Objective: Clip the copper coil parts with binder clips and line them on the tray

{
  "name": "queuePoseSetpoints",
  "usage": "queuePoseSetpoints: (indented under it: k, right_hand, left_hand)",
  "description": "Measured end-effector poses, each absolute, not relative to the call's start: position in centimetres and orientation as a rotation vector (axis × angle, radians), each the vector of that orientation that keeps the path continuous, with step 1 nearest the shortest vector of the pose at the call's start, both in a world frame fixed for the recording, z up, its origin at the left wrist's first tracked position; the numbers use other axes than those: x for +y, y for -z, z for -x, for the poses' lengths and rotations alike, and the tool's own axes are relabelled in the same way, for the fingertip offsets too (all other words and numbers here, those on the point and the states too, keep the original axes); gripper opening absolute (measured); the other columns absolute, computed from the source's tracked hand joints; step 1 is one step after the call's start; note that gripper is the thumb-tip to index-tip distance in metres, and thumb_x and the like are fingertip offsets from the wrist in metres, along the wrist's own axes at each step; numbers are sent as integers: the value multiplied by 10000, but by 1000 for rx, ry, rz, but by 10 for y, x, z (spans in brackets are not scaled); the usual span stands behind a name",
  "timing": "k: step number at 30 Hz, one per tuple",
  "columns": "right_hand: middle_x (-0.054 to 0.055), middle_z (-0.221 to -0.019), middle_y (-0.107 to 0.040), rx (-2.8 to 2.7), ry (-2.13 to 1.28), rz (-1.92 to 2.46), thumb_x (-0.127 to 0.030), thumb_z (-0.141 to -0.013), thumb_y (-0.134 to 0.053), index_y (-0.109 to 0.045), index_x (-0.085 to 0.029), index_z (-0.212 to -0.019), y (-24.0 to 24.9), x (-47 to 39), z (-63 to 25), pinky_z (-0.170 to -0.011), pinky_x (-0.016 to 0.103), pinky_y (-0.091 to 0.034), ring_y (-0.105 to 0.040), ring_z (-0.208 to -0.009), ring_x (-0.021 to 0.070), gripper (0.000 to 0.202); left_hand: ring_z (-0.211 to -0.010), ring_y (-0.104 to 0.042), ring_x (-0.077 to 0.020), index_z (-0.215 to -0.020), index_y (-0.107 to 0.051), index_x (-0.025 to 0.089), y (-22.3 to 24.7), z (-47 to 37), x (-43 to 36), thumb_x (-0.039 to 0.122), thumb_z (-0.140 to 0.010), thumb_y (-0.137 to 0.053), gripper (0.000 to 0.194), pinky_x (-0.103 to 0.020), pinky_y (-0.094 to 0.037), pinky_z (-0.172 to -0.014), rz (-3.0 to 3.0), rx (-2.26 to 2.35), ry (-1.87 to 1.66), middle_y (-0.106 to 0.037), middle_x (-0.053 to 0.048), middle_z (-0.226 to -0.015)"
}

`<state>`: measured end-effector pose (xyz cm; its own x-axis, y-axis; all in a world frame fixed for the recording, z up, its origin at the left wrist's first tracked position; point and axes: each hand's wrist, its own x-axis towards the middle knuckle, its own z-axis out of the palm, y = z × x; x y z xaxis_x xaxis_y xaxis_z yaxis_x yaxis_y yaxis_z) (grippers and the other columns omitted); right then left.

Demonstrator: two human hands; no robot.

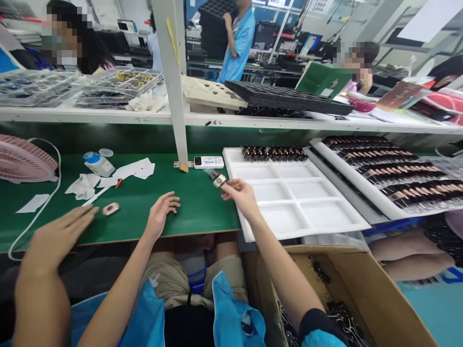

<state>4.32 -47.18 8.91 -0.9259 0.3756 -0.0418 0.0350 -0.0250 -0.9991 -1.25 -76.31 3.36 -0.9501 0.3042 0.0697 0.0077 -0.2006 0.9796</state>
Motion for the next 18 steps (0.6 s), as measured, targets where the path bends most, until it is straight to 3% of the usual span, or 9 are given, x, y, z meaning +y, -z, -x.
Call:
queuePoseSetpoints:
  k: [3, 6, 10, 18]
  right_hand:
    - [81, -785, -719, -2022, -1690, 669, -423, -695, -816, -641, -169, -807, -94, -418, -4, -680, 359, -589, -691, -717, 227, 328]
    - [82, -795, -708, -2153, -1128, 812, -404, -721, -757, -638, -186, -756, -88, -381, 42, -804, 395, -558, -658, -804, 254, 250]
    - [163, -1075, -698, -2256, -568, 715, -359, -767, -677, -662, -176, -794, -71, -358, 90, -1014, 419, -461, -582, -1075, 317, 185]
    - [205, -1223, -585, -2429, -263, 702, -338, -851, -574, -689, -123, -938, -41, -336, 123, -1048, 460, -349, -447, -1168, 351, 259]
  left_hand:
    - [-815, -664, -170, -1241, -656, 162, -31, 13, -763, 512, -892, -697, 496, -271, -499, -679, -379, 1875, -2218, -717, -113, -1037]
    - [-763, -649, -158, -1180, -688, 163, -31, 12, -762, 508, -872, -723, 464, -273, -493, -670, -395, 1913, -2158, -724, -90, -958]
    - [-725, -632, -152, -1145, -697, 160, -33, 12, -761, 523, -859, -730, 464, -276, -491, -654, -363, 1940, -2154, -723, -81, -916]
    - [-723, -631, -152, -1143, -704, 166, -34, 14, -762, 522, -867, -724, 451, -275, -498, -656, -340, 1962, -2133, -722, -78, -907]
